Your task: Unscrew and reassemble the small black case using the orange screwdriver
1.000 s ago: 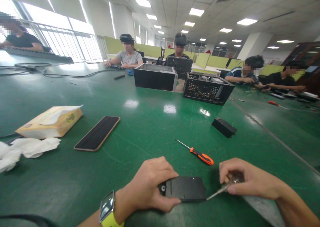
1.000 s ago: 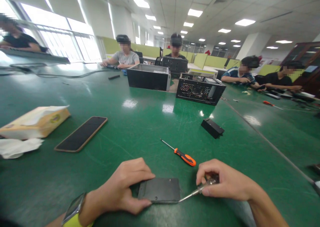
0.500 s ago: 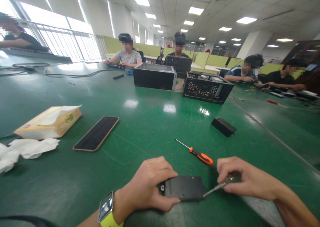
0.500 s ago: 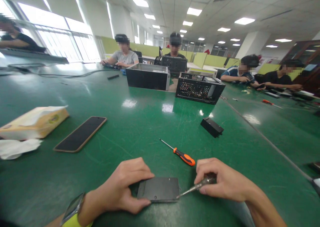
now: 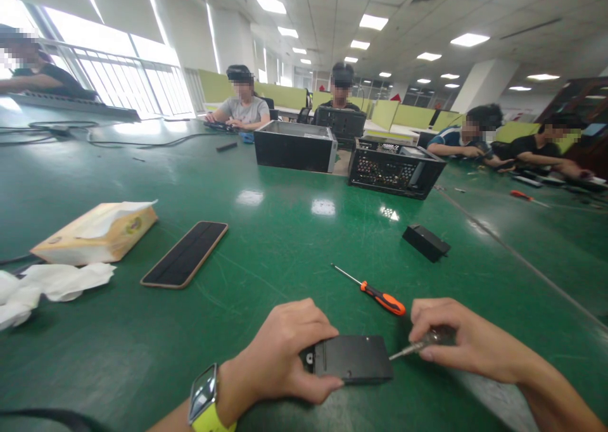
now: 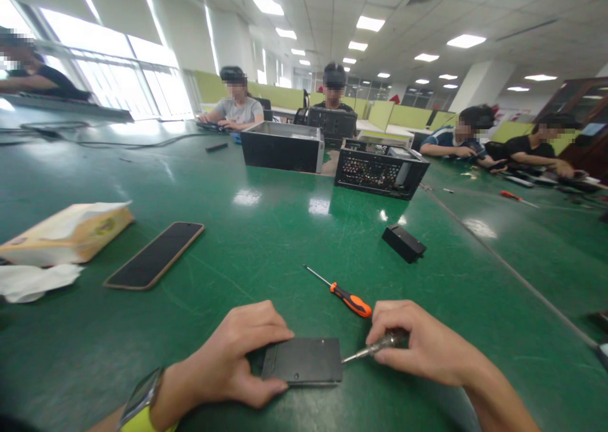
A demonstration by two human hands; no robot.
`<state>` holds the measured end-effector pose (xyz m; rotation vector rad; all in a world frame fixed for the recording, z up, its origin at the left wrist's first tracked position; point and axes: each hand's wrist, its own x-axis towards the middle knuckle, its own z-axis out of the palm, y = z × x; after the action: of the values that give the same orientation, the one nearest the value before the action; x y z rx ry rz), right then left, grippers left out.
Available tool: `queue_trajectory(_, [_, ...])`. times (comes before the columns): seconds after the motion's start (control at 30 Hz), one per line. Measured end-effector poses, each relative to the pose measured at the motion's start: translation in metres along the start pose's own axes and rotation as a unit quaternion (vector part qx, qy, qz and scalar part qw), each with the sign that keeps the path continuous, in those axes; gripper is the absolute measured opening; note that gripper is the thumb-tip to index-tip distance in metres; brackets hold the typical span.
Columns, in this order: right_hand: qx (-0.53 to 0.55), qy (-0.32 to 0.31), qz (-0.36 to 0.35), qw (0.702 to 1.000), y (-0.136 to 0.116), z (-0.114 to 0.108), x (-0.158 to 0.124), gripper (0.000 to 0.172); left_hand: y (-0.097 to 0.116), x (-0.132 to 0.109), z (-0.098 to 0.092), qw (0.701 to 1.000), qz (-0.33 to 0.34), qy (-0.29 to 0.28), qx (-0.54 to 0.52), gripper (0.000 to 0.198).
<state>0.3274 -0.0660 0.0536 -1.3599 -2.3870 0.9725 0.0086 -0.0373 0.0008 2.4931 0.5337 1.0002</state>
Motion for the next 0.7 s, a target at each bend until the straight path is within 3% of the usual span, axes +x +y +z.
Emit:
queue_trajectory(0.4, [-0.066, 0.039, 0.009, 0.997, -0.021, 0.027, -0.009, 0.019, -0.004, -0.002, 0.002, 1.0, -0.004, 0.0, -0.001, 0.043])
queue_trajectory(0.53, [-0.051, 0.063, -0.002, 0.997, -0.014, 0.037, -0.008, 0.02, -0.003, -0.002, 0.002, 1.0, -0.003, 0.0, -0.005, 0.043])
queue_trajectory(0.7, [0.014, 0.149, -0.06, 0.987, 0.004, 0.059, 0.002, 0.019, 0.001, 0.001, -0.002, 1.0, -0.013, 0.012, 0.012, 0.034])
